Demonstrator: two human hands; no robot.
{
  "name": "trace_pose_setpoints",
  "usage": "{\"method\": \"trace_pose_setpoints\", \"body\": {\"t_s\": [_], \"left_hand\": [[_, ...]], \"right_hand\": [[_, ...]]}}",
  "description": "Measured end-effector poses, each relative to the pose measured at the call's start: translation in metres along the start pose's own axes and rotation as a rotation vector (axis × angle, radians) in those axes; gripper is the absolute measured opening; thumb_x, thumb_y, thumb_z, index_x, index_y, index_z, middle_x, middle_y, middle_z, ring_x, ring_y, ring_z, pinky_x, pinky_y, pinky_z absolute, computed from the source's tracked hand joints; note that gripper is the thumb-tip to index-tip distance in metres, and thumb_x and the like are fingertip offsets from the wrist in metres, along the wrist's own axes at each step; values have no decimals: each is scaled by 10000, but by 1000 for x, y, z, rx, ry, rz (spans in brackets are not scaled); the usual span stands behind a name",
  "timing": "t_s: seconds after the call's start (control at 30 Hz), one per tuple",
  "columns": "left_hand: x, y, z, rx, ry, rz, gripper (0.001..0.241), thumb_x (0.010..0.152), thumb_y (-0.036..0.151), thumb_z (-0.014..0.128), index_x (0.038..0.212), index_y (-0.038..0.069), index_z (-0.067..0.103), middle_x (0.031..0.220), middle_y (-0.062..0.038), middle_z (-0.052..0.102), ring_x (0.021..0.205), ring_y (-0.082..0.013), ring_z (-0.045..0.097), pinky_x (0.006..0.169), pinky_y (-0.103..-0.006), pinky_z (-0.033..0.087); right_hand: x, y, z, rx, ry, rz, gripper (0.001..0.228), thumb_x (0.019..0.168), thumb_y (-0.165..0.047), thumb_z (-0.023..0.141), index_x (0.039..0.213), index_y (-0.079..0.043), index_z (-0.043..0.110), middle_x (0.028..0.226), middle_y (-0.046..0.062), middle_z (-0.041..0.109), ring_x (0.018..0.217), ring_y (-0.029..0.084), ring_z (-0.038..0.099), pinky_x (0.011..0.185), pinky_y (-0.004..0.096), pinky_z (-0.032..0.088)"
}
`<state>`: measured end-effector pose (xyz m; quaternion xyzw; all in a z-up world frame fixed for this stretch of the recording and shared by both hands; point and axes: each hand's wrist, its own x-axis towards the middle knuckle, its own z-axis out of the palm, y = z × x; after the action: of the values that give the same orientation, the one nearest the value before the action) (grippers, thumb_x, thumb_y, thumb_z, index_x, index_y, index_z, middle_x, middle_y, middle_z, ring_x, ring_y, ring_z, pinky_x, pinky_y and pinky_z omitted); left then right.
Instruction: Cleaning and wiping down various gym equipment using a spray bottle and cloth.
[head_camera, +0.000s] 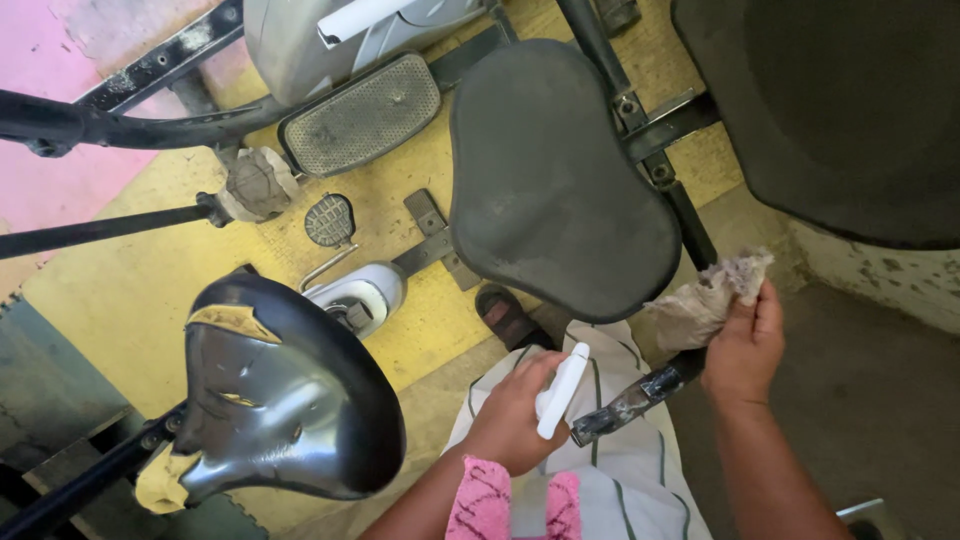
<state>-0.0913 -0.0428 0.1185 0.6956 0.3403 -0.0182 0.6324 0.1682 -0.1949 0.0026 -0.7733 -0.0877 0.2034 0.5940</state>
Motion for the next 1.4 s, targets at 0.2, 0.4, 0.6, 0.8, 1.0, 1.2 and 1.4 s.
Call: {"method": "trace_pose_setpoints", "body": {"t_s": [0.2, 0.4, 0.6, 0.8, 1.0, 1.2, 1.4], "left_hand": [[5, 5, 3, 145, -85, -225, 641, 737, 152, 760, 1331, 93, 528, 1268, -171, 592, 1145, -419, 623, 943, -473, 521], [0, 1, 5, 141, -40, 76, 697, 728, 152, 793, 1375, 97, 537, 1375, -167, 573, 1284, -411, 556, 1020, -478, 450], [20, 24, 13, 112, -59, 22, 674, 754, 194, 768, 1376, 96, 528, 1364, -162, 569, 1281, -393, 563, 1072, -452, 450], [46, 50, 7, 206, -92, -112, 608, 782, 230, 783, 1314, 78, 531, 1282, -185, 564, 1180, -406, 583, 969, -482, 464], [52, 33, 23, 196, 112, 177, 614, 768, 155, 746, 1342, 75, 545, 1302, -164, 590, 1187, -401, 602, 959, -487, 473], [61, 40, 31, 277, 39, -136, 484, 797, 209, 764, 1213, 65, 563, 1179, -199, 572, 1084, -426, 609, 913, -519, 489], [65, 22, 32, 336, 52, -268, 510, 743, 214, 776, 1177, 60, 556, 1156, -198, 573, 1082, -426, 608, 912, -514, 497]], "right_hand": [[-8, -21, 8, -132, 22, 71, 349, 1143, -147, 456, 1463, -36, 539, 1262, 23, 648, 1134, 94, 605, 982, 263, 508], [-7, 9, -3, -55, 12, -14, 346, 1157, -132, 480, 1483, -26, 526, 1315, 28, 631, 1175, 97, 587, 1019, 265, 493], [-6, 19, -11, -7, 26, 12, 363, 1163, -146, 468, 1506, -31, 497, 1337, 28, 619, 1193, 98, 583, 1026, 267, 494], [-6, 11, -6, 55, -8, -7, 367, 1164, -137, 465, 1511, -22, 495, 1367, 42, 608, 1216, 109, 580, 1048, 274, 489], [-9, 1, -4, -142, -2, -43, 356, 1162, -130, 468, 1495, -8, 500, 1356, 49, 610, 1209, 115, 577, 1037, 280, 486], [-8, 4, -2, -61, 14, -18, 356, 1166, -154, 474, 1495, -21, 513, 1338, 34, 628, 1196, 105, 584, 1044, 274, 486], [-8, 3, -3, -148, 31, 13, 379, 1137, -159, 505, 1491, -24, 514, 1309, 31, 638, 1178, 105, 591, 1024, 272, 484]]}}
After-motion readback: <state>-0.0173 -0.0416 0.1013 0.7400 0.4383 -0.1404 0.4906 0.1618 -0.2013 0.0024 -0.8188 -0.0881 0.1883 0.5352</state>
